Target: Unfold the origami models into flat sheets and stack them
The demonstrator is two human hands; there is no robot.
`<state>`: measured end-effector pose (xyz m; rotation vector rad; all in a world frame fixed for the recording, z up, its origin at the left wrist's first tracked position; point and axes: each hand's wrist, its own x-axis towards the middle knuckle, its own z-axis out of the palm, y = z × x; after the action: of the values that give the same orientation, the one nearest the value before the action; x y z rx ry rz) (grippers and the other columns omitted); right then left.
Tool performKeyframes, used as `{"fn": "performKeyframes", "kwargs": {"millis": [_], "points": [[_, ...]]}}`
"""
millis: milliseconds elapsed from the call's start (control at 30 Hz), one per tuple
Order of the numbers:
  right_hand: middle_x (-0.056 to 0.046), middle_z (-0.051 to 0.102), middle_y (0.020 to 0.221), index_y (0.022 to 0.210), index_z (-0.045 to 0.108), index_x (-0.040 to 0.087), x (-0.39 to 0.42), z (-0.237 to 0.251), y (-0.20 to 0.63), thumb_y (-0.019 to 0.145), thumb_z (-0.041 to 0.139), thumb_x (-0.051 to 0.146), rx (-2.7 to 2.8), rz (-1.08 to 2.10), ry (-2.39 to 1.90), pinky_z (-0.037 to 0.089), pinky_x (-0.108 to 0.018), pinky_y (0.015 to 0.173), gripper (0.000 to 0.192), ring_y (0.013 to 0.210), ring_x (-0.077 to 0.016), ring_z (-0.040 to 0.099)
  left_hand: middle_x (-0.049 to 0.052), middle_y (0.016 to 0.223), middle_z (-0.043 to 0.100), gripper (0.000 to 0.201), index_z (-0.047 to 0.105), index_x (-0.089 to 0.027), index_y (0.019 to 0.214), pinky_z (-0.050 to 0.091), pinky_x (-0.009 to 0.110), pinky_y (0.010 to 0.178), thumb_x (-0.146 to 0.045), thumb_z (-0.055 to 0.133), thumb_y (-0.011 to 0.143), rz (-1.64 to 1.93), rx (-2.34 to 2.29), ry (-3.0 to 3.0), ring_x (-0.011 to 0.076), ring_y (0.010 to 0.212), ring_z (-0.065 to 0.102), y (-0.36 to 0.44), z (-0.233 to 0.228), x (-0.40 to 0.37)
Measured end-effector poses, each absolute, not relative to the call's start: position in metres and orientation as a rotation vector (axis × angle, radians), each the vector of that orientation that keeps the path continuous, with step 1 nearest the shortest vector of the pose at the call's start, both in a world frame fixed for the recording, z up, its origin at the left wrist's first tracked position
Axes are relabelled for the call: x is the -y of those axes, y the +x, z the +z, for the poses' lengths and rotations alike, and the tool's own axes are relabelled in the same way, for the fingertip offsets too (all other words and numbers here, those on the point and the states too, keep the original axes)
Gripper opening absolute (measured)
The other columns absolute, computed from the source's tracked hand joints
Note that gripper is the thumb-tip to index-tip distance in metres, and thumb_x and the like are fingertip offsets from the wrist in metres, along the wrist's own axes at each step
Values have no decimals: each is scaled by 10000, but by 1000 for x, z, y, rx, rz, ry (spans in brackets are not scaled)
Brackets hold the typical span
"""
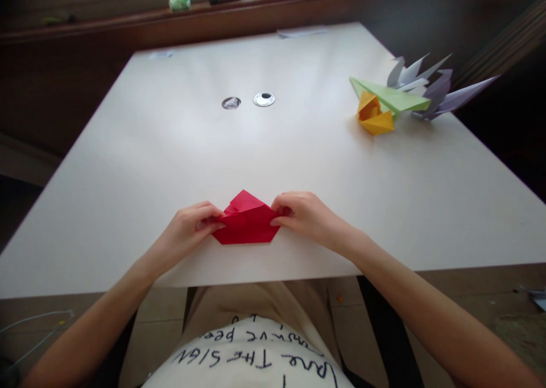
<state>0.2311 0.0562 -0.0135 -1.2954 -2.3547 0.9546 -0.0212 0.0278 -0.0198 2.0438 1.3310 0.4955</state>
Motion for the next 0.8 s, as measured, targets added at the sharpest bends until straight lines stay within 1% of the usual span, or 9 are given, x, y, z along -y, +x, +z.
{"fn": "performKeyframes", "kwargs": {"millis": [100, 200, 267, 367, 467, 533, 700, 733, 800], "points": [[18, 579, 636, 696, 561, 193, -54, -13, 229, 736, 624, 190, 2396, 903, -1361, 394, -234, 534, 75, 582, -124, 531, 26, 841, 597, 121, 614, -194, 803, 453, 272, 692, -118, 518, 805, 574, -1430, 2128, 158, 779, 564, -21, -20, -28], [13, 612, 665, 836, 501, 197, -38, -18, 218, 727, 623, 190, 2213, 789, -1525, 416, -250, 528, 163, 571, -142, 566, 46, 876, 563, 163, 588, -185, 958, 451, 296, 730, -138, 516, 820, 827, -1663, 2232, 166, 806, 546, -15, -18, -19], [-22, 640, 722, 865, 457, 194, -22, -21, 208, 749, 604, 219, 2013, 729, -1582, 453, -274, 540, 189, 607, -167, 603, 33, 837, 561, 200, 546, -183, 1034, 462, 273, 702, -163, 502, 840, 882, -1586, 2240, 143, 747, 546, -9, -17, -11], [-51, 666, 840, 913, 447, 201, 2, -18, 198, 820, 539, 265, 1956, 1058, -1403, 517, -282, 619, 146, 722, -166, 648, 71, 993, 584, 297, 498, -180, 1127, 472, 296, 781, -279, 518, 848, 694, -1348, 2308, 173, 901, 552, -2, -17, 0], [-45, 661, 945, 960, 478, 200, 15, -4, 197, 843, 518, 238, 2074, 1407, -1150, 527, -266, 755, 129, 849, -135, 642, 108, 1178, 531, 436, 474, -181, 1199, 446, 376, 878, -395, 533, 823, 520, -1309, 2426, 237, 1074, 490, 2, -19, 6], [-36, 654, 990, 970, 514, 199, 16, 6, 202, 838, 533, 219, 2194, 1444, -1071, 513, -258, 797, 135, 898, -127, 626, 107, 1216, 518, 444, 486, -192, 1202, 437, 409, 892, -423, 519, 824, 466, -1332, 2499, 257, 1102, 476, 4, -22, 7], [5, 671, 801, 881, 584, 207, -4, 20, 234, 816, 573, 188, 2275, 1104, -919, 518, -213, 651, 68, 696, -101, 621, 110, 1249, 533, 461, 513, -163, 1172, 437, 405, 912, -470, 497, 828, 476, -1375, 2594, 261, 1123, 490, 4, -28, 6], [6, 671, 781, 861, 586, 212, -12, 19, 242, 791, 602, 171, 2255, 974, -891, 523, -220, 640, 83, 693, -111, 625, 106, 1235, 552, 437, 524, -159, 1152, 440, 395, 912, -457, 496, 834, 501, -1386, 2609, 254, 1119, 501, 4, -29, 4], [-11, 677, 845, 898, 589, 232, -28, 16, 257, 762, 628, 139, 2250, 737, -872, 534, -268, 720, 169, 801, -148, 637, 88, 1190, 597, 354, 553, -159, 1096, 451, 373, 901, -409, 493, 853, 559, -1396, 2641, 233, 1103, 529, 3, -32, 2]]}}
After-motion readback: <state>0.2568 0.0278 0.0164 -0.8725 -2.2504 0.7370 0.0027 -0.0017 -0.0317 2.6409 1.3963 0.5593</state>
